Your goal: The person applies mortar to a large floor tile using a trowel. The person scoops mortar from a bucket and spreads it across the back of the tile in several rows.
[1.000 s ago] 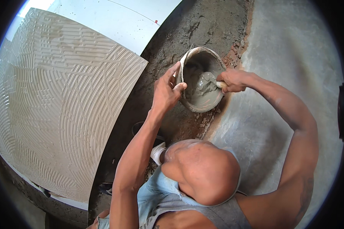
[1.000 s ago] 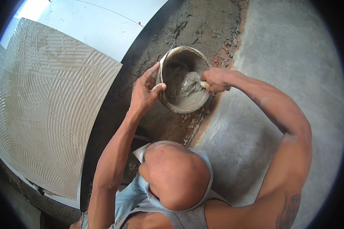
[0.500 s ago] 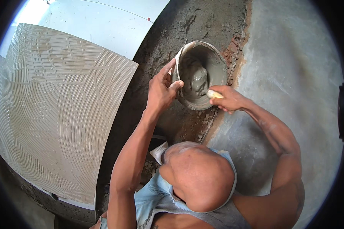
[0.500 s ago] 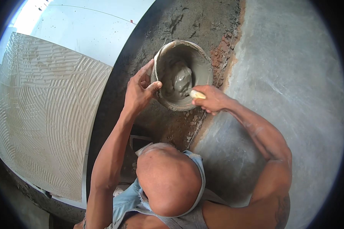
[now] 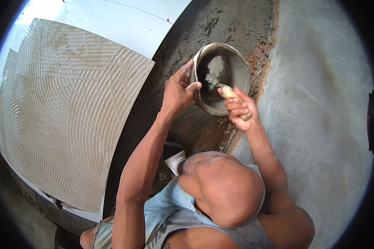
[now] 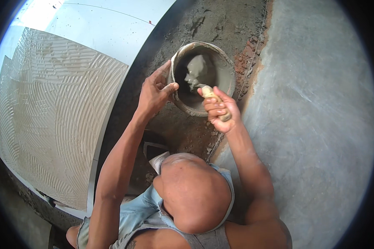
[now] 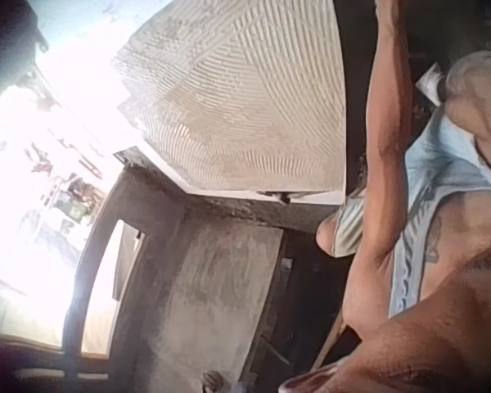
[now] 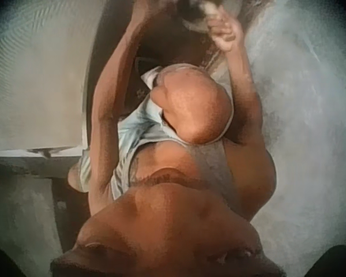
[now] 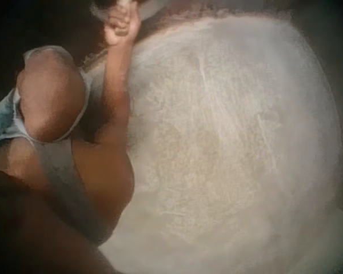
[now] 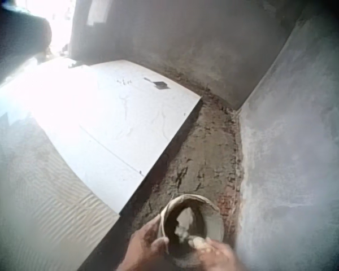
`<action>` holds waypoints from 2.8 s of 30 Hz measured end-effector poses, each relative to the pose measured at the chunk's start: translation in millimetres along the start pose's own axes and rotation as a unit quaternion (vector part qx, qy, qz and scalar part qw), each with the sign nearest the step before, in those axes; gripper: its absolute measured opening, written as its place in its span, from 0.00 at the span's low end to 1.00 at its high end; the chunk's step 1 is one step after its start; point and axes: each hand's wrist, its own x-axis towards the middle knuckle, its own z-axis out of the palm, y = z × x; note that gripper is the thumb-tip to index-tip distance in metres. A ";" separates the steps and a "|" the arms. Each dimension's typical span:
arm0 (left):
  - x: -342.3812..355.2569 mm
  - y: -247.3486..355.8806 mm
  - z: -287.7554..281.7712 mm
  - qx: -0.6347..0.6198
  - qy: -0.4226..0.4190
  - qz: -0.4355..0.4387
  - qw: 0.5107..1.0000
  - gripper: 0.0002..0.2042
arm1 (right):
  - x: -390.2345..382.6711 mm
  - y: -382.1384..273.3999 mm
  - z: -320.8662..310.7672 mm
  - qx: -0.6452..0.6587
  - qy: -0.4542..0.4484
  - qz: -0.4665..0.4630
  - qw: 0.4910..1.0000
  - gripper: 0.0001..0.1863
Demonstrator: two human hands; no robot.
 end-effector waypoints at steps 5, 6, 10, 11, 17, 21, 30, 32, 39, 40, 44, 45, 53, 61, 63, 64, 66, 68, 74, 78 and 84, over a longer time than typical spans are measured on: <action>-0.2 -2.4 -1.6 0.000 0.002 -0.005 1.000 0.37 | -59.6 6.1 11.2 0.008 -0.086 0.004 0.996 0.30; 0.1 -2.4 -0.5 0.015 0.003 -0.002 1.000 0.37 | -70.2 3.4 14.8 0.007 -0.085 0.001 0.996 0.30; 0.8 -8.7 -1.6 0.009 0.009 0.014 1.000 0.37 | -76.3 -7.3 37.7 -0.168 0.045 -0.003 0.985 0.28; 0.9 -5.3 0.8 0.027 0.010 0.019 0.999 0.37 | -67.3 -14.0 42.4 -0.350 0.157 -0.029 0.923 0.26; 2.0 1.6 6.7 0.016 0.015 0.033 0.999 0.37 | 5.9 -41.7 24.8 -0.928 0.296 -0.043 0.223 0.19; 2.6 -9.6 3.2 0.013 0.026 0.035 0.999 0.37 | 5.5 -0.9 33.3 -0.970 0.189 -0.044 -0.145 0.22; -0.2 -7.6 0.9 0.046 0.028 0.041 0.998 0.36 | -26.6 37.7 68.5 -0.986 0.166 -0.018 -0.026 0.20; 6.7 -8.7 6.3 0.044 0.021 0.045 0.998 0.36 | -10.8 15.1 65.0 -0.985 0.170 -0.021 -0.009 0.20; 2.4 -4.5 1.2 0.046 0.023 0.045 0.998 0.36 | -3.0 -27.2 67.8 -0.974 0.205 -0.050 -0.083 0.19; 4.3 -5.1 5.9 0.031 0.023 0.053 0.998 0.35 | -0.1 -27.5 56.2 -0.971 0.214 -0.053 -0.088 0.19; 5.5 -13.8 11.8 -0.005 0.036 0.052 0.998 0.35 | -6.3 11.2 36.3 -0.970 0.219 -0.073 -0.072 0.22; 3.5 -11.6 7.6 0.027 0.035 0.070 0.997 0.35 | -16.3 12.2 39.1 -0.975 0.200 -0.040 -0.089 0.22; 7.5 -13.5 5.7 0.006 0.019 0.053 0.998 0.35 | 2.3 7.1 95.4 -0.967 0.254 -0.027 -0.003 0.18; 1.1 -13.5 4.2 -0.036 0.032 0.051 0.998 0.36 | -3.7 -11.8 103.9 -0.984 0.141 0.041 0.105 0.25; 3.2 -15.2 7.1 -0.025 0.026 0.046 0.998 0.36 | 16.7 6.0 83.5 -0.983 0.171 0.025 0.063 0.24; 5.9 -16.0 8.8 -0.012 0.020 0.040 0.999 0.35 | 21.3 10.0 69.4 -0.979 0.200 0.008 0.022 0.23; 4.2 -19.1 8.1 0.024 0.026 0.040 0.999 0.35 | 10.9 10.9 72.9 -0.987 0.151 -0.056 -0.014 0.20; -0.5 -15.1 0.2 0.022 0.044 0.051 0.997 0.35 | 9.6 11.8 120.3 -0.930 0.253 0.111 0.243 0.20; 2.4 -10.8 3.9 -0.018 0.021 0.019 0.999 0.36 | 22.3 -39.7 51.4 -0.989 -0.057 -0.132 -0.016 0.16; -0.2 -8.8 4.9 0.010 0.046 0.052 0.998 0.36 | 8.8 -15.7 92.7 -0.959 0.208 0.003 0.190 0.19; -1.1 -15.9 0.3 0.000 0.045 0.031 0.999 0.36 | 11.7 7.3 120.9 -0.908 0.287 0.077 0.296 0.18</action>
